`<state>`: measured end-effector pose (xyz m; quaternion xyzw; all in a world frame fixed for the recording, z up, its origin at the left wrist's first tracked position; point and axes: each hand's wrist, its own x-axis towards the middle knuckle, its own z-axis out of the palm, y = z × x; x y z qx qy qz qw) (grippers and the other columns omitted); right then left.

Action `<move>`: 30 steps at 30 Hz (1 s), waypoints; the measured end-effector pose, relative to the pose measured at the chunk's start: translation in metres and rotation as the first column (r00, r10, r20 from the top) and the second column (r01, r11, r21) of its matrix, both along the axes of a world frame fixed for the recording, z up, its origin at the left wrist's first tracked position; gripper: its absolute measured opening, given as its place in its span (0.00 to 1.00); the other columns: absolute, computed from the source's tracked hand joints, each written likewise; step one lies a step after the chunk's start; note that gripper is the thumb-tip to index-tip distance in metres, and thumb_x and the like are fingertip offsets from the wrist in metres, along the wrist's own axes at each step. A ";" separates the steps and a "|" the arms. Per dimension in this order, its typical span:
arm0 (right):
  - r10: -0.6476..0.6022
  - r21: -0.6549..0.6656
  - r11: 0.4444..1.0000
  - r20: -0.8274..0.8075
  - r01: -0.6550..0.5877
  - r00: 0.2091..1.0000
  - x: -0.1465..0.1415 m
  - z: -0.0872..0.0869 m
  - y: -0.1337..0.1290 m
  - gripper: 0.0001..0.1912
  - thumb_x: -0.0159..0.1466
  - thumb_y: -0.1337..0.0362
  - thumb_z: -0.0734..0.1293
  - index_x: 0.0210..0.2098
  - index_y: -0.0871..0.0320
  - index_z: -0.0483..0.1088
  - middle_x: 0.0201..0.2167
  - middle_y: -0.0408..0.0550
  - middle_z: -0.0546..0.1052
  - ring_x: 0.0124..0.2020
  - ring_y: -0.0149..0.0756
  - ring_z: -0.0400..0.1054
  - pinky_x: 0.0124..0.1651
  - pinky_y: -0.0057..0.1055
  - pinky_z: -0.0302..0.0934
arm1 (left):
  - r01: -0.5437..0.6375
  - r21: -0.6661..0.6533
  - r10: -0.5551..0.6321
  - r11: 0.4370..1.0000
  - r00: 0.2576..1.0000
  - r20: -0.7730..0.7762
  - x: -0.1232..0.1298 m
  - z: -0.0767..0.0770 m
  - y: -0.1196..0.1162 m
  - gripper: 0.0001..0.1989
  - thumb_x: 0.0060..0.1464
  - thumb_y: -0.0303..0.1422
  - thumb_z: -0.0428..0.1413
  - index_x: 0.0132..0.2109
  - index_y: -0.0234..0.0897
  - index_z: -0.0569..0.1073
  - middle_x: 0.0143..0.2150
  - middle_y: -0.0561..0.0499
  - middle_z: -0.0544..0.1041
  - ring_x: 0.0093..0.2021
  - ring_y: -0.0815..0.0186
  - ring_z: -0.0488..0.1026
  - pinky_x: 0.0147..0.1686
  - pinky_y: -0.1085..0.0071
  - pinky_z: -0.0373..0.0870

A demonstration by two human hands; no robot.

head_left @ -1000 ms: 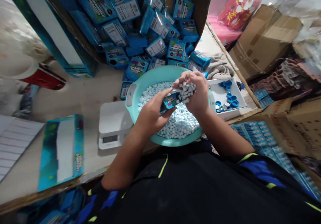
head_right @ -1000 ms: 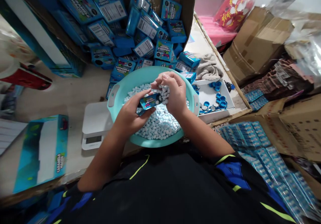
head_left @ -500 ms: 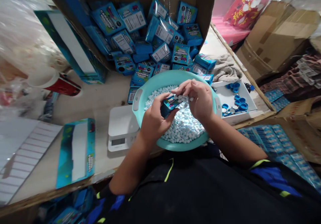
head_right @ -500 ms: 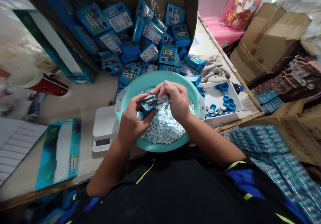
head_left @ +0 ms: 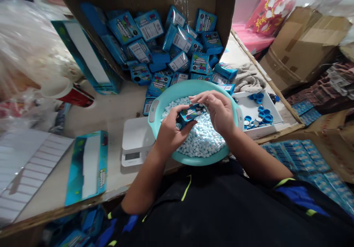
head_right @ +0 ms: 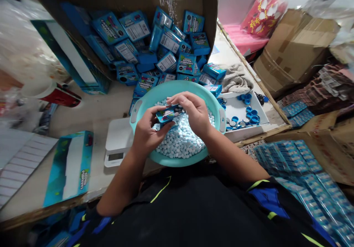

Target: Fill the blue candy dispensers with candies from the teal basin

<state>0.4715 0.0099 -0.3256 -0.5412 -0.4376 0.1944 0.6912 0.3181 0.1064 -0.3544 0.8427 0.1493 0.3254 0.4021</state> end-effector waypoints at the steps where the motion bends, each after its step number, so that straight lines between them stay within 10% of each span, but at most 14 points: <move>1: 0.002 -0.001 1.000 0.038 -0.002 0.999 0.000 0.000 -0.002 0.11 0.71 0.56 0.61 0.38 0.52 0.72 0.41 0.49 0.80 0.52 0.42 0.76 0.62 0.47 0.69 | 0.001 -0.016 -0.001 1.000 1.000 -0.004 -0.001 -0.001 0.001 0.24 0.64 0.41 0.64 0.62 0.41 0.69 0.59 0.42 0.78 0.57 0.56 0.79 0.57 0.58 0.80; 6: -0.030 -0.119 0.991 0.210 0.057 0.977 0.003 -0.002 -0.006 0.10 0.70 0.63 0.64 0.48 0.51 0.74 0.52 0.51 0.79 0.58 0.41 0.73 0.61 0.43 0.70 | -0.101 -0.004 0.101 0.995 0.995 0.003 -0.004 -0.002 0.000 0.22 0.65 0.39 0.63 0.62 0.43 0.69 0.59 0.42 0.77 0.57 0.57 0.79 0.56 0.58 0.79; 20: -0.122 -0.129 0.962 0.591 0.243 0.797 0.012 -0.012 -0.005 0.10 0.70 0.64 0.65 0.40 0.52 0.80 0.39 0.51 0.81 0.43 0.43 0.75 0.48 0.45 0.71 | -0.113 0.028 0.112 0.993 0.994 0.018 -0.006 0.003 -0.002 0.20 0.64 0.36 0.63 0.61 0.43 0.71 0.59 0.44 0.79 0.59 0.57 0.78 0.60 0.57 0.78; 30: -0.047 -0.003 0.998 0.613 0.063 0.788 0.008 -0.010 -0.007 0.13 0.72 0.70 0.62 0.44 0.54 0.79 0.41 0.51 0.82 0.42 0.42 0.74 0.47 0.42 0.70 | -0.062 -0.050 0.064 0.997 0.997 0.034 -0.002 0.002 0.000 0.20 0.60 0.31 0.66 0.57 0.42 0.73 0.57 0.45 0.80 0.58 0.57 0.79 0.60 0.58 0.77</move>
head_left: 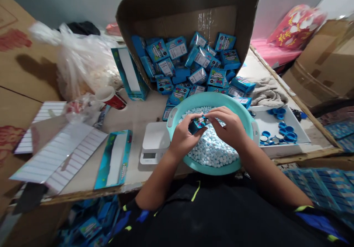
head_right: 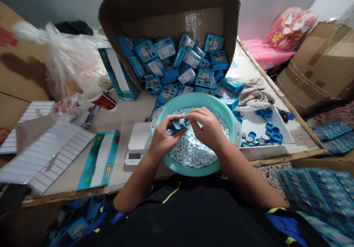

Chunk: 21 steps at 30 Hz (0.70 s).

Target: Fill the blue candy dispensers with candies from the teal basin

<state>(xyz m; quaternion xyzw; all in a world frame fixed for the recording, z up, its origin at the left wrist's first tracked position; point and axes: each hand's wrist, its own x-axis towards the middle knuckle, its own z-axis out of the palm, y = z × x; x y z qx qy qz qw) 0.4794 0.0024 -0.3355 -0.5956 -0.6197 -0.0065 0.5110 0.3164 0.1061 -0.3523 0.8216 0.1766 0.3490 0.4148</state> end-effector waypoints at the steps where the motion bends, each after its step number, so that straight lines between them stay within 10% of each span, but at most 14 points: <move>1: 0.020 0.002 1.000 -0.015 -0.020 1.000 0.000 0.001 0.000 0.13 0.73 0.70 0.62 0.45 0.54 0.78 0.41 0.51 0.82 0.43 0.41 0.74 0.47 0.41 0.70 | -0.002 0.006 0.002 1.000 1.000 -0.006 0.000 0.000 0.000 0.20 0.60 0.31 0.66 0.57 0.42 0.73 0.56 0.45 0.81 0.57 0.58 0.79 0.59 0.59 0.77; 21: 0.153 -0.024 0.987 -0.204 -0.161 0.967 0.005 0.002 0.001 0.17 0.69 0.70 0.66 0.56 0.55 0.70 0.42 0.48 0.77 0.37 0.34 0.68 0.39 0.33 0.65 | 0.009 -0.065 -0.009 0.998 1.000 -0.001 0.001 -0.006 0.007 0.21 0.59 0.35 0.68 0.57 0.44 0.76 0.54 0.47 0.81 0.52 0.60 0.80 0.50 0.64 0.79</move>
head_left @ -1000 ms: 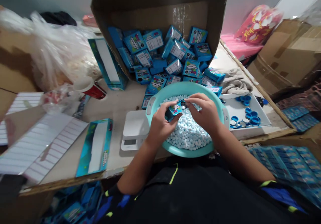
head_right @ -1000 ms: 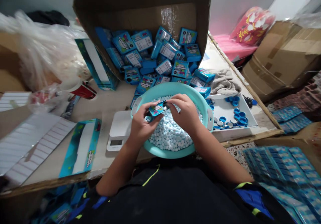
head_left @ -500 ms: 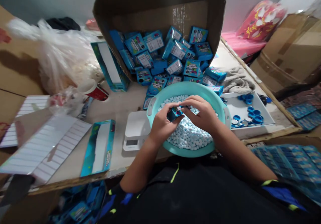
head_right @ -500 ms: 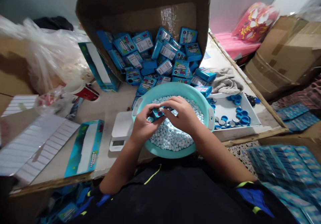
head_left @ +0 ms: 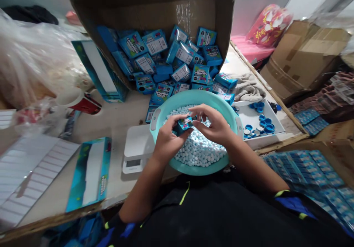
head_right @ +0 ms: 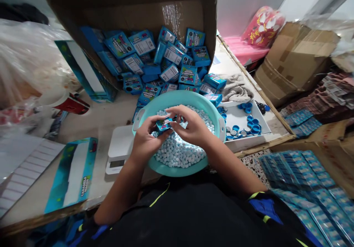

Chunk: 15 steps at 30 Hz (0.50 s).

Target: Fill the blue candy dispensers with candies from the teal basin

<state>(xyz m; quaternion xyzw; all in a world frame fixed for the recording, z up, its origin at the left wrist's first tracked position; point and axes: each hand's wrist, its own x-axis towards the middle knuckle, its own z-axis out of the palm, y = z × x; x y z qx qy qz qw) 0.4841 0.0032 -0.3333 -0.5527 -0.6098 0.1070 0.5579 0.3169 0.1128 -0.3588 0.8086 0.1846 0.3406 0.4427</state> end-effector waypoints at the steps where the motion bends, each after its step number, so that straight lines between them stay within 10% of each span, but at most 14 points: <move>1: 0.024 -0.019 1.000 -0.009 -0.025 1.000 0.000 -0.001 0.000 0.18 0.68 0.71 0.66 0.57 0.55 0.70 0.43 0.48 0.78 0.36 0.33 0.68 0.39 0.33 0.65 | 0.018 -0.009 -0.018 1.000 1.000 -0.001 0.000 0.000 0.000 0.20 0.59 0.35 0.68 0.57 0.44 0.76 0.53 0.47 0.81 0.51 0.60 0.81 0.50 0.64 0.79; 9: -0.020 -0.098 0.995 -0.062 0.014 0.998 0.000 -0.004 0.001 0.22 0.63 0.75 0.63 0.55 0.54 0.72 0.42 0.46 0.79 0.30 0.30 0.63 0.34 0.31 0.61 | -0.008 -0.041 0.007 0.999 1.000 -0.019 0.000 0.001 -0.001 0.20 0.58 0.33 0.68 0.56 0.44 0.76 0.54 0.47 0.81 0.52 0.58 0.80 0.53 0.61 0.78; 15: 0.076 -0.121 0.984 -0.391 -0.133 0.917 0.001 0.001 -0.002 0.19 0.66 0.68 0.61 0.56 0.53 0.70 0.41 0.45 0.80 0.28 0.30 0.61 0.32 0.32 0.58 | 0.025 -0.015 -0.026 1.000 1.000 -0.017 0.000 0.003 -0.001 0.20 0.58 0.32 0.68 0.56 0.45 0.76 0.53 0.48 0.81 0.52 0.59 0.80 0.53 0.62 0.78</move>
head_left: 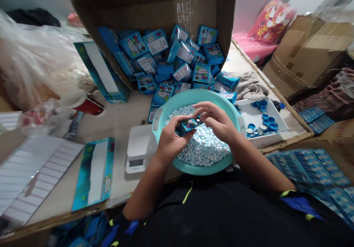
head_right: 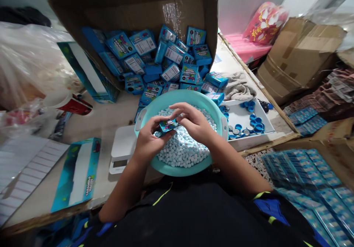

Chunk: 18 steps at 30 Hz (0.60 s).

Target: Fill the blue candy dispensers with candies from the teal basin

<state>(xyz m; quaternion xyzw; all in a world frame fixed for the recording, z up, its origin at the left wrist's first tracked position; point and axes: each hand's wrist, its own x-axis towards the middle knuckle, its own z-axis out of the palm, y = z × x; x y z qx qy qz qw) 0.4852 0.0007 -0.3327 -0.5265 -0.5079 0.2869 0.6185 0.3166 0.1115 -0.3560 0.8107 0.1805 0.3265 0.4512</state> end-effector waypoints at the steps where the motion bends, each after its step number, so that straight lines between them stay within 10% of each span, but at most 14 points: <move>1: 0.021 -0.011 1.000 -0.045 -0.021 0.999 0.000 0.001 -0.001 0.20 0.65 0.68 0.60 0.55 0.52 0.70 0.41 0.45 0.80 0.28 0.30 0.61 0.31 0.32 0.57 | 0.000 0.006 0.000 1.000 1.000 0.001 0.000 0.000 0.000 0.20 0.57 0.32 0.69 0.55 0.45 0.76 0.52 0.48 0.81 0.52 0.59 0.80 0.53 0.62 0.78; 7: -0.126 -0.062 0.991 -0.073 0.121 0.989 0.003 0.000 0.001 0.18 0.63 0.66 0.58 0.51 0.52 0.68 0.41 0.45 0.79 0.23 0.30 0.57 0.29 0.33 0.58 | -0.005 -0.048 0.008 0.999 0.998 0.066 0.003 -0.007 -0.002 0.21 0.56 0.34 0.70 0.54 0.43 0.72 0.53 0.47 0.80 0.52 0.60 0.81 0.50 0.64 0.80; 11: -0.297 -0.190 0.924 0.192 0.332 0.935 0.014 -0.013 0.005 0.14 0.64 0.66 0.59 0.47 0.54 0.70 0.42 0.49 0.78 0.39 0.39 0.71 0.45 0.40 0.67 | -0.068 -0.032 0.074 0.997 0.967 0.245 -0.002 0.004 -0.008 0.18 0.60 0.38 0.67 0.50 0.43 0.68 0.56 0.44 0.80 0.57 0.56 0.80 0.51 0.60 0.81; 18: 0.418 -0.645 0.759 0.587 0.088 0.693 0.004 -0.019 -0.006 0.15 0.71 0.56 0.66 0.52 0.55 0.76 0.54 0.59 0.75 0.52 0.53 0.73 0.56 0.49 0.66 | -0.444 0.001 0.421 0.896 0.852 0.311 -0.089 0.024 0.024 0.28 0.58 0.47 0.68 0.58 0.47 0.64 0.57 0.43 0.78 0.61 0.51 0.78 0.60 0.51 0.77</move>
